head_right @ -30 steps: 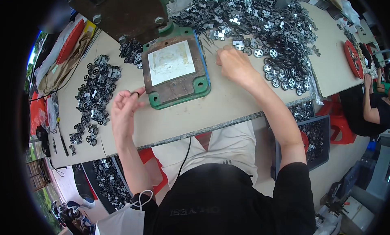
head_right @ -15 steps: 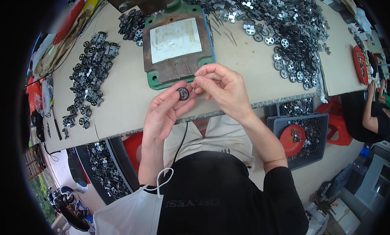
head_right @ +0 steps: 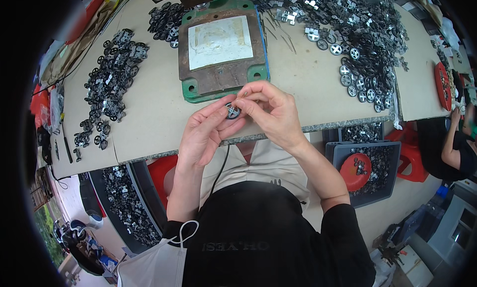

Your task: Assembling small metal and plastic components using a manual press at a workbench.

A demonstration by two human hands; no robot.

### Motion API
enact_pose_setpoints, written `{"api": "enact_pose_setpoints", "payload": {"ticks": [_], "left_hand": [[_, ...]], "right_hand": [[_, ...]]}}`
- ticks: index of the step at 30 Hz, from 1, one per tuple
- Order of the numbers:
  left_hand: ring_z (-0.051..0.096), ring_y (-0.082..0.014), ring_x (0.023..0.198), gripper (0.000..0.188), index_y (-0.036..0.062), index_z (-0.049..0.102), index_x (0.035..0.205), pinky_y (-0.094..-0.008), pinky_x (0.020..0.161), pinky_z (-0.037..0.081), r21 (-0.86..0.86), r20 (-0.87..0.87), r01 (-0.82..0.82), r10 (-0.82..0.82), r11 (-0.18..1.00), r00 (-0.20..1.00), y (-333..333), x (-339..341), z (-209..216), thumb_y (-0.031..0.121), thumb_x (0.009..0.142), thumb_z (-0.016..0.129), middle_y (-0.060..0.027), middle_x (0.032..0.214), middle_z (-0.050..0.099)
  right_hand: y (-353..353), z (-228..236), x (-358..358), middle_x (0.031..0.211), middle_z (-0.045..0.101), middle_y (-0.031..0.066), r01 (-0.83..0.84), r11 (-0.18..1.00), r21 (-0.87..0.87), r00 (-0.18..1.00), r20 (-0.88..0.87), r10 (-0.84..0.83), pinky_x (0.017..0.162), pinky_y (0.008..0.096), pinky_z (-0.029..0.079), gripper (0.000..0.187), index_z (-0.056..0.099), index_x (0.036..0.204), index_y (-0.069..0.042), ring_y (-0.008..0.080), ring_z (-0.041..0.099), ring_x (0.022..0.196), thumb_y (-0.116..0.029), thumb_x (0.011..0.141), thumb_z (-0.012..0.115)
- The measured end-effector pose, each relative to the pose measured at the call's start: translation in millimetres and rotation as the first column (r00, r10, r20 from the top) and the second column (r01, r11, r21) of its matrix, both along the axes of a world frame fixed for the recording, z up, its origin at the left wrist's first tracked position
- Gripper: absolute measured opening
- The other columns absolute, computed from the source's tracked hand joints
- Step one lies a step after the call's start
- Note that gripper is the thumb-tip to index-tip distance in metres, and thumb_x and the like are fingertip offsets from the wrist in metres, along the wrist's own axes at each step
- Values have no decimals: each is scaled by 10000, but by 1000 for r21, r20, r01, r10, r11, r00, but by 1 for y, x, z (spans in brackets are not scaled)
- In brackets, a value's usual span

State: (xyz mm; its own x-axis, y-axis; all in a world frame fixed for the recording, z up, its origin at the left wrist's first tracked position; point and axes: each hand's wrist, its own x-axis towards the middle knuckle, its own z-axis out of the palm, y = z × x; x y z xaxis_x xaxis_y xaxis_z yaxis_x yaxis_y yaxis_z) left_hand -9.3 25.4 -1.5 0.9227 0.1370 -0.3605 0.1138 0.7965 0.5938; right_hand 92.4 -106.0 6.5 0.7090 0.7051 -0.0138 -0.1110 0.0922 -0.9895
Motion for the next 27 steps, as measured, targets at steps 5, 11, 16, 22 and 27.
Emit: {"api": "enact_pose_setpoints", "payload": {"ticks": [5,11,16,22,27], "left_hand": [[603,-220,945,357,-93,398,1233,-317,875,500,-4,-9,1,-1,1000,1000,1,1,2,76,921,437,-171,1081,568],[608,-217,934,355,-100,402,1226,-313,872,500,40,-26,2,-1,999,1000,0,3,3,78,921,438,-166,1073,571],[597,-207,953,362,-93,385,1242,-328,908,476,3,-18,-3,3,1000,1000,0,3,3,67,921,433,-156,1078,568],[560,-202,1018,361,-59,377,1265,-342,944,449,-16,36,34,-33,999,999,-2,6,1,31,918,415,-152,1126,539],[559,-213,1023,356,-45,397,1260,-341,941,451,22,-11,59,-59,998,998,-5,8,-6,15,910,420,-150,1146,532]], "right_hand": [[-2,-3,-1,864,648,90,0,1000,10,995,97,-1,592,179,463,128,539,971,0,83,599,741,-42,853,568],[0,-5,-1,837,649,51,20,1000,13,996,83,-21,626,196,474,131,560,958,-7,75,605,751,-29,832,589],[5,-9,-3,810,649,64,109,994,26,909,402,-111,588,233,492,99,595,888,2,106,620,718,-3,791,612],[2,-13,2,730,629,98,133,987,84,676,721,-153,535,271,476,136,621,831,0,195,610,623,51,706,637],[-1,-18,1,717,618,95,193,979,70,677,713,-184,530,280,461,130,624,828,-4,203,593,608,44,708,635]]}}
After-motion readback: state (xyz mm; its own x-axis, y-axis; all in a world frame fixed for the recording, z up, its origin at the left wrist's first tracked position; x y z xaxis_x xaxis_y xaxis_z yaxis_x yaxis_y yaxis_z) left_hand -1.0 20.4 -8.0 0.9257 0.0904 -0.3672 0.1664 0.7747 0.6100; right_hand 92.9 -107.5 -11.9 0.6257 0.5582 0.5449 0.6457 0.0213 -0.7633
